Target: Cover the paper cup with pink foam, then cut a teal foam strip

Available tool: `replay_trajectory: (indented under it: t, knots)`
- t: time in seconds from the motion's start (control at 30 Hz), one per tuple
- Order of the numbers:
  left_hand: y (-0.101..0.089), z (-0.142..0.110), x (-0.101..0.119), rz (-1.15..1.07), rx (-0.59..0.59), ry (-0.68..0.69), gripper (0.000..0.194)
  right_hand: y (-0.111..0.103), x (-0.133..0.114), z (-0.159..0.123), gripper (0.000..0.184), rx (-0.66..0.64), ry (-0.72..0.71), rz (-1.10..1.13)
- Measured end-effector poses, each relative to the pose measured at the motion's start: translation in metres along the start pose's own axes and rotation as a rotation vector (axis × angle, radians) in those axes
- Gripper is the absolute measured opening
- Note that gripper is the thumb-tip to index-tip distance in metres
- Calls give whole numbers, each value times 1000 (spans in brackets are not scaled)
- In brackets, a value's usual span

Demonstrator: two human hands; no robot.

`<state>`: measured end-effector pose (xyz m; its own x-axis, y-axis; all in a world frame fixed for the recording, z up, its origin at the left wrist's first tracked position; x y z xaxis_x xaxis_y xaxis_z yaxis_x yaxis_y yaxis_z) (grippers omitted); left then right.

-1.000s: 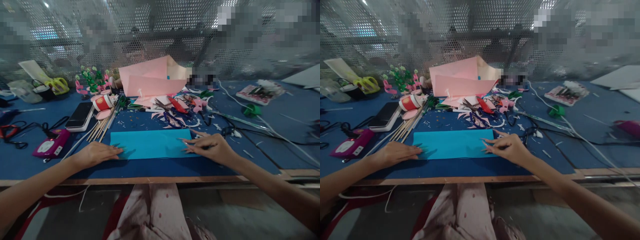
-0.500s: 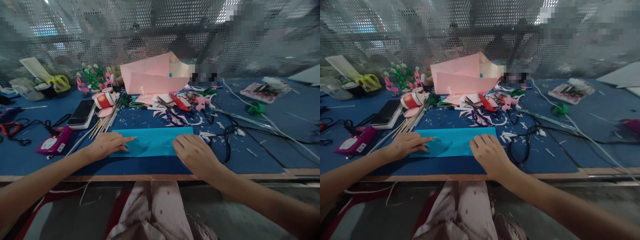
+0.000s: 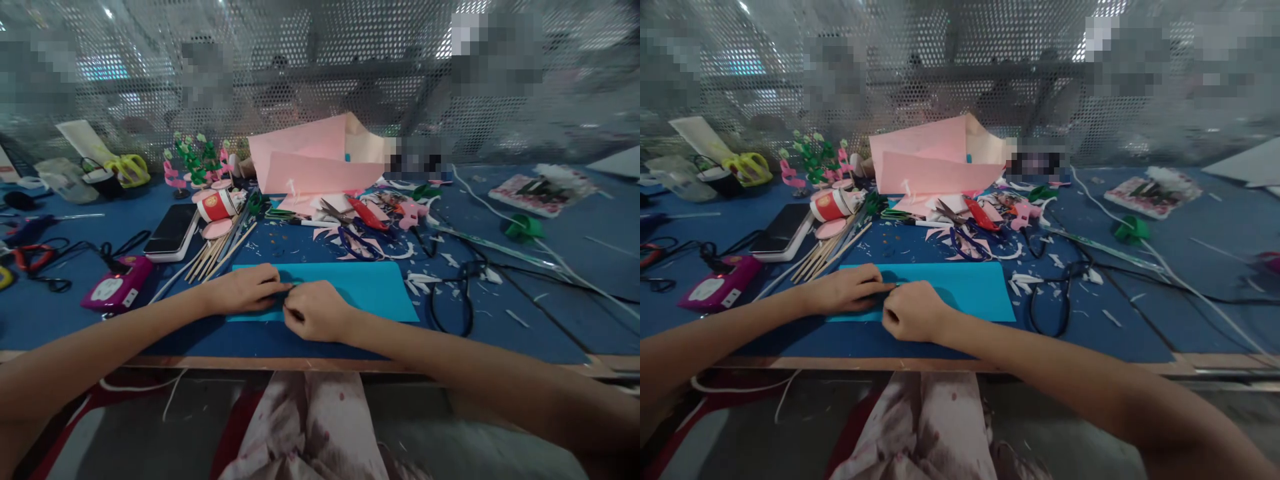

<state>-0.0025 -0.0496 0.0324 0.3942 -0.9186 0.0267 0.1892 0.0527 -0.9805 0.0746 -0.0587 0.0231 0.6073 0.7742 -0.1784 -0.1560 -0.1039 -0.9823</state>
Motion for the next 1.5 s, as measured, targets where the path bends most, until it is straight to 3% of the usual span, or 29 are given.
replay_trajectory:
  t: [0.13,0.27,0.43,0.63,0.93,1.07,1.2,1.5]
  knots:
    - [-4,2,7,94,11,46,37,-8,13,-1,20,148,71,162]
    - [3,3,7,114,-58,132,50,-8,18,-4,10,259,107,109]
    - [13,2,-1,33,-212,97,67,-2,23,-10,19,253,177,31]
    - [15,2,-4,-102,-339,0,72,-5,36,-26,44,309,142,-17]
    - [16,4,0,-139,-305,-83,82,1,40,-27,62,230,96,36]
    - [26,6,3,-71,-289,-260,72,3,38,-24,69,159,107,36]
    - [29,5,4,-68,-261,-300,69,3,39,-23,69,111,130,22]
    - [21,-23,-9,-1,-243,-385,79,-5,68,-48,80,119,148,68]
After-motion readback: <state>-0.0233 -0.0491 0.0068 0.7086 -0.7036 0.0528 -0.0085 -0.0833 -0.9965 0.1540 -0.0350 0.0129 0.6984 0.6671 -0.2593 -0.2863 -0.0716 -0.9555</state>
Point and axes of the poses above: each hand's wrist, its own z-axis towards the middle knuckle, its own y-axis out of the palm, x = y × z, the point moved 7 cm from there along z, towards the middle knuckle, and after that the axes turned 3 degrees about z, right-handed, at the moved point
